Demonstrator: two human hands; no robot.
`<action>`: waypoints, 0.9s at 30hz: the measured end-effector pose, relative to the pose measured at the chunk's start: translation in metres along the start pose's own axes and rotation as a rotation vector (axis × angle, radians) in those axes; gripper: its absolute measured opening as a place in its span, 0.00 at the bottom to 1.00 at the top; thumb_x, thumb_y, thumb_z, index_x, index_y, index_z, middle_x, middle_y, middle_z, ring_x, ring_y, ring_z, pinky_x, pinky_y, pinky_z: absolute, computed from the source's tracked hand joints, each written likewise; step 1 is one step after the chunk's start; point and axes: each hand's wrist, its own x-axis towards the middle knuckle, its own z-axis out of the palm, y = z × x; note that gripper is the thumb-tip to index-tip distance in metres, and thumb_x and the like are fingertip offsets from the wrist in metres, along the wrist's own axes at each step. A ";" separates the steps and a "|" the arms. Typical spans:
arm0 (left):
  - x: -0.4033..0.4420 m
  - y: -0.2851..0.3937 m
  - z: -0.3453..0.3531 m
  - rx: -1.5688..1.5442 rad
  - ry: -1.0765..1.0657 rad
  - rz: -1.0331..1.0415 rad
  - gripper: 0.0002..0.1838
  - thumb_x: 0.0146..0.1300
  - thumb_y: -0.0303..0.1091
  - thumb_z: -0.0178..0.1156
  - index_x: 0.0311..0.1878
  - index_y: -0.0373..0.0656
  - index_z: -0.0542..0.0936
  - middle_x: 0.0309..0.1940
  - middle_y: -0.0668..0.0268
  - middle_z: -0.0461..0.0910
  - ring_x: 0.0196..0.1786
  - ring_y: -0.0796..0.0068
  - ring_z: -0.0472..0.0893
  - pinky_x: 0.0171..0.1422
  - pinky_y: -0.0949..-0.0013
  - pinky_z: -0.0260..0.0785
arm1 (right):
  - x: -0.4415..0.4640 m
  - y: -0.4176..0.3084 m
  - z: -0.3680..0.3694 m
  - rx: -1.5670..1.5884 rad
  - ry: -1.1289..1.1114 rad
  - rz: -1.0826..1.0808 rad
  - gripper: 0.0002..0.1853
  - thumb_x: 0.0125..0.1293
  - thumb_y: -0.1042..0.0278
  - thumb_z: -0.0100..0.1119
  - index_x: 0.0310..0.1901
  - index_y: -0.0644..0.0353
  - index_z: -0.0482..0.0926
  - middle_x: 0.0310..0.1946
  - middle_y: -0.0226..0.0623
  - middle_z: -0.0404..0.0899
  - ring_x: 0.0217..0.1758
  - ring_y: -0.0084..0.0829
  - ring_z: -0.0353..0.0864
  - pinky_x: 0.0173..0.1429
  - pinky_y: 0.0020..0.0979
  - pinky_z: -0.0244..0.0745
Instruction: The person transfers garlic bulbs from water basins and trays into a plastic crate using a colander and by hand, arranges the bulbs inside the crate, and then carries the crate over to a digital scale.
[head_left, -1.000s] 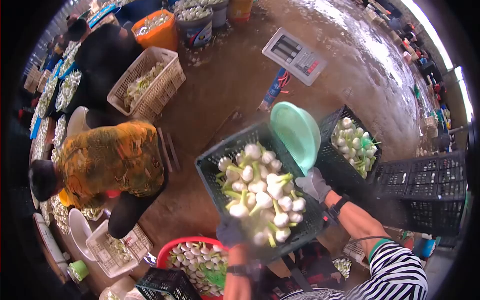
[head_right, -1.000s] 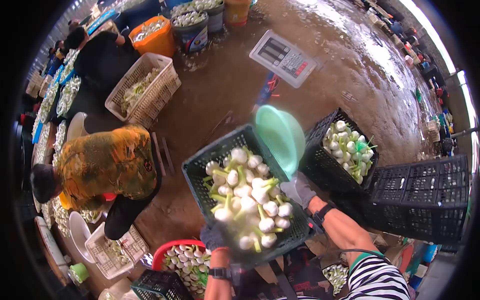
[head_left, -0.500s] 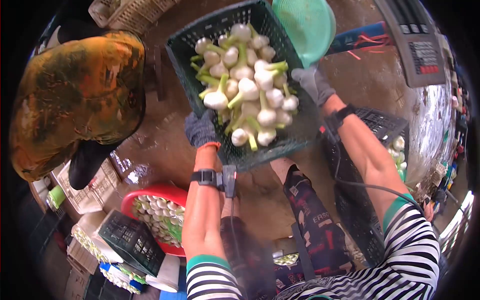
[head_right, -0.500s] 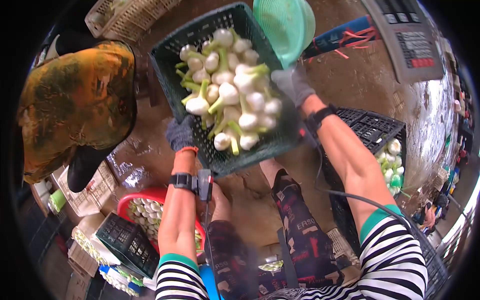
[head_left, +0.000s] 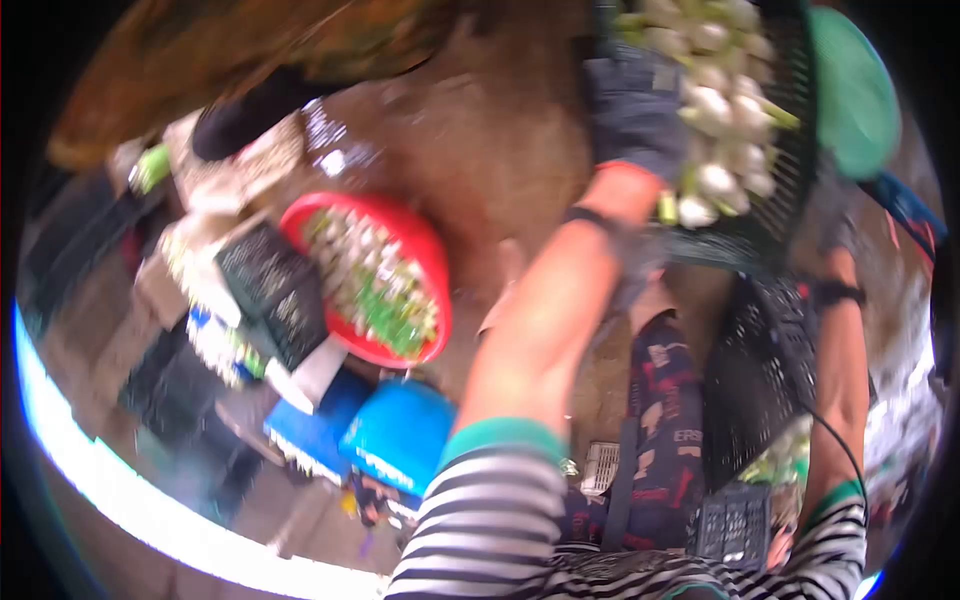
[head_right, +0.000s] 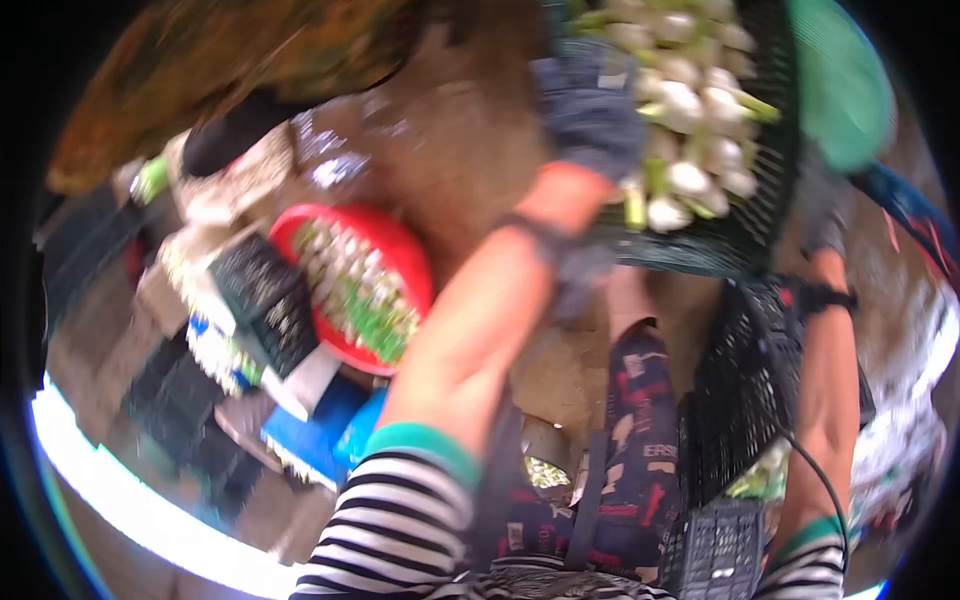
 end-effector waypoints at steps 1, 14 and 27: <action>-0.006 0.002 -0.004 -0.079 -0.202 0.013 0.21 0.56 0.38 0.46 0.51 0.43 0.77 0.53 0.54 0.74 0.59 0.48 0.69 0.70 0.41 0.44 | 0.000 0.023 -0.010 0.247 0.029 0.129 0.24 0.67 0.55 0.44 0.56 0.68 0.65 0.51 0.40 0.69 0.54 0.34 0.65 0.60 0.33 0.59; -0.037 0.038 -0.080 -0.494 -0.512 -0.684 0.22 0.59 0.36 0.54 0.56 0.38 0.70 0.50 0.48 0.73 0.54 0.51 0.73 0.61 0.59 0.63 | -0.176 -0.009 -0.072 0.419 0.066 0.390 0.23 0.68 0.63 0.41 0.61 0.68 0.63 0.47 0.47 0.75 0.32 0.28 0.76 0.30 0.24 0.71; -0.312 -0.044 -0.239 -0.657 -0.388 -0.853 0.22 0.58 0.36 0.55 0.57 0.44 0.72 0.54 0.55 0.73 0.56 0.52 0.72 0.60 0.56 0.64 | -0.357 -0.167 0.077 -0.213 -0.397 0.034 0.11 0.67 0.61 0.54 0.33 0.62 0.76 0.22 0.28 0.75 0.20 0.16 0.68 0.22 0.20 0.62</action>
